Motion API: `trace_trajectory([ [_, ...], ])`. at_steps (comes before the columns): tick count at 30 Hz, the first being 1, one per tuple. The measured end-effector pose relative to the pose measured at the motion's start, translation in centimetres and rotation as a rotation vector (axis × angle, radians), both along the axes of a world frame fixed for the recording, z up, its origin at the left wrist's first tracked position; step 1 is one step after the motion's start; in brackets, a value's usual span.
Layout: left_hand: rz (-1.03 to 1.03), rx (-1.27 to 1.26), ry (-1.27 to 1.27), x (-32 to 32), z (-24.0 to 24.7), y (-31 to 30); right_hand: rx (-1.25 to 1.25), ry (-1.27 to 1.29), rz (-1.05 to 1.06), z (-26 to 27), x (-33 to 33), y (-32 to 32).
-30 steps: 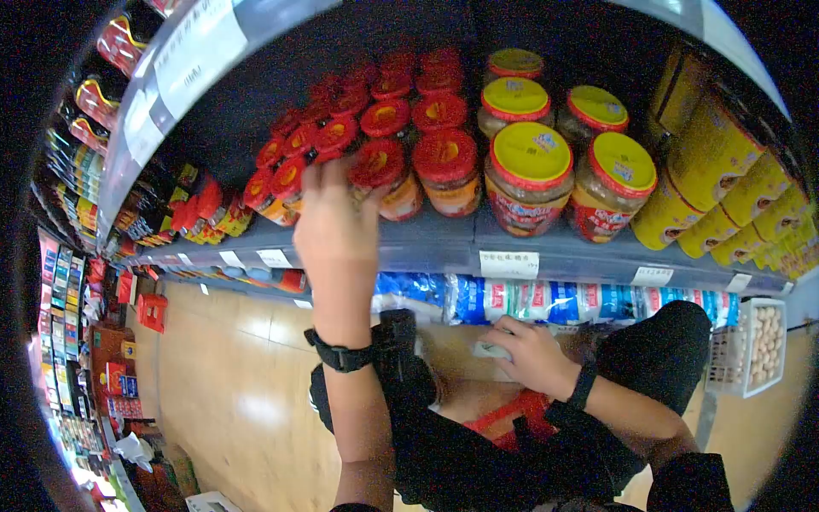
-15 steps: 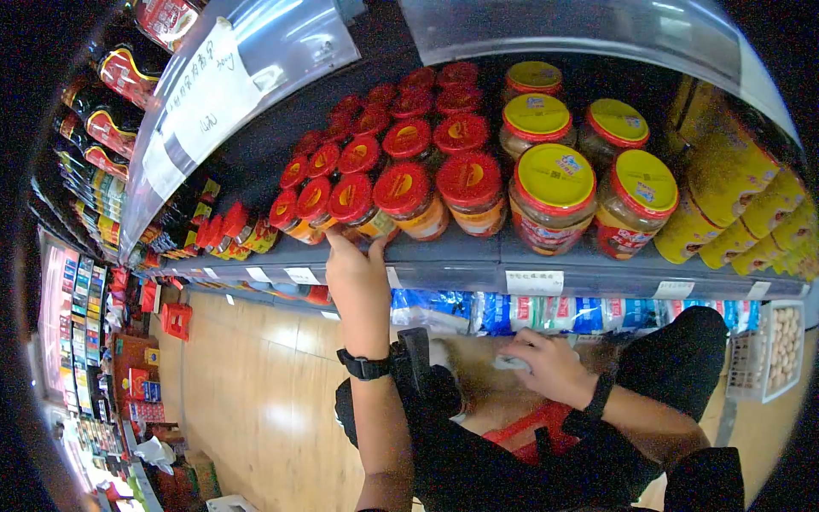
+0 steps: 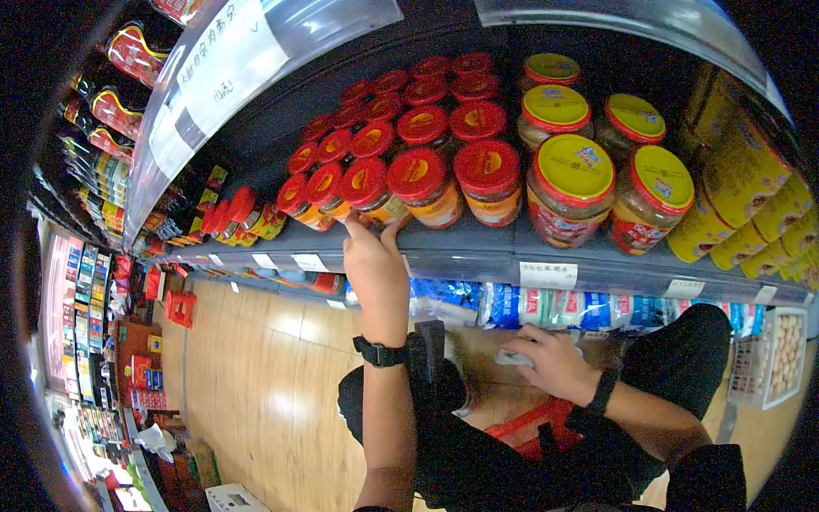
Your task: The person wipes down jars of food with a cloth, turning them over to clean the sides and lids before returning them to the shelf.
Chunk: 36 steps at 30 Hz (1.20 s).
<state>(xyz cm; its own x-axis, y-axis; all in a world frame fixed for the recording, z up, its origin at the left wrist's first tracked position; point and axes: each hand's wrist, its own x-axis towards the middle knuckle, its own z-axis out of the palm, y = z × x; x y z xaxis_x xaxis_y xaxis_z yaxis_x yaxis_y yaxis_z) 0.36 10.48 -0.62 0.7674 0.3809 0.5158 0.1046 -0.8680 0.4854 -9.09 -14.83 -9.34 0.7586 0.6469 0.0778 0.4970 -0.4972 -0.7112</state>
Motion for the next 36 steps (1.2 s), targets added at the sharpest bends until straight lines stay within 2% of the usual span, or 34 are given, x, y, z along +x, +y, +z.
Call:
trace_trajectory([
  [22,-0.029,-0.047,-0.081,0.3,-0.1,0.1,0.008,-0.022,-0.012,-0.4,-0.6,-0.7],
  [25,-0.066,0.013,-0.172,-0.8,0.8,-0.7,0.024,-0.034,-0.014,-0.5,-0.6,-1.2],
  [27,-0.062,0.010,-0.020,-1.6,1.5,-1.7,0.020,-0.068,-0.027,-0.5,-0.6,-1.4],
  [29,-0.095,-0.010,-0.017,-1.8,1.0,-2.4,0.014,-0.097,-0.033,-0.5,-0.7,-1.5],
  [32,-0.124,0.183,-0.051,-1.7,0.4,-3.7,0.001,-0.045,-0.031,-0.4,-0.7,-1.7],
  [36,-0.106,0.149,-0.090,-0.8,-0.6,-4.2,0.006,-0.056,-0.026,-0.4,-0.6,-1.6],
])
